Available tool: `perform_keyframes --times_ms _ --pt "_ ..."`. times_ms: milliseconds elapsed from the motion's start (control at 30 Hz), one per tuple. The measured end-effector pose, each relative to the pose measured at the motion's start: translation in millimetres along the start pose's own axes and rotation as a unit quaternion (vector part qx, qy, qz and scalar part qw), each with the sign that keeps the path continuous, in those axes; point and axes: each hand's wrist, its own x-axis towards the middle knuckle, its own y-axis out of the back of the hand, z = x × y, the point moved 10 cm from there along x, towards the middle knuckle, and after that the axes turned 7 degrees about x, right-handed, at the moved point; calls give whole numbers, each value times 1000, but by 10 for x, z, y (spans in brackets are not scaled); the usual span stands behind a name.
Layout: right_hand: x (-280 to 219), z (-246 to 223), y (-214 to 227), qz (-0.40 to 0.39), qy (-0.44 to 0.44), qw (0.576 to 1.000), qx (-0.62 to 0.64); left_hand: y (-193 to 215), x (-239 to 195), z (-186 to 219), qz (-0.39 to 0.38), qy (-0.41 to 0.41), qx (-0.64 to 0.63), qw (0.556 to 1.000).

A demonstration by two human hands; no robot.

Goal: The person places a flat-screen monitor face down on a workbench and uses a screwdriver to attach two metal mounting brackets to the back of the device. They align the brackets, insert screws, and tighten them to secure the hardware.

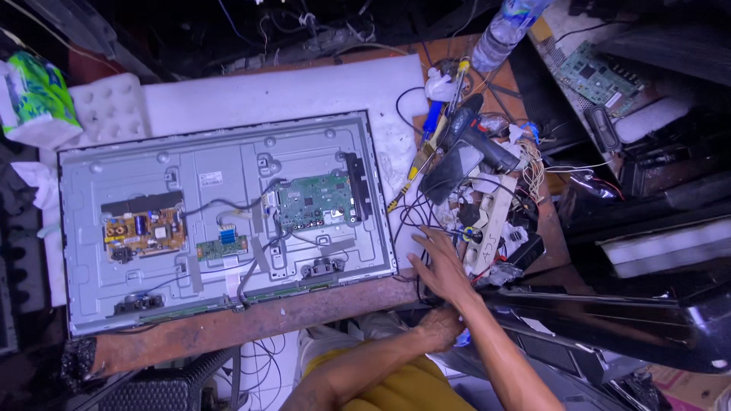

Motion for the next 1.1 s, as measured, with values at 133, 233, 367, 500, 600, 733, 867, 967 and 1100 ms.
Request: perform_keyframes --times_ms 133,233,367,500,600,733,867,967,1100 --pt "-487 448 -7 7 -71 997 -8 -112 100 -344 -43 10 12 999" --pt "-719 497 245 100 -49 994 -1 854 -148 -224 279 -72 113 951" --pt "-909 554 308 115 -82 990 -2 269 56 -365 267 -87 106 954" --pt "-1091 634 392 154 -106 982 1 273 111 -460 259 -73 138 953" --pt "-1233 609 452 177 -118 977 15 1085 -164 -328 270 -50 191 942" --pt "-1302 413 611 230 -95 967 43 1849 -269 -426 286 -49 169 942" --pt "-1254 134 820 268 -75 959 48 2135 -178 -825 252 -15 101 962" --pt "-1164 1 859 289 -49 955 37 2394 -134 -1125 255 -12 72 964" --pt "-1008 78 710 234 -116 965 -21 2576 -100 -1462 257 -30 116 959"
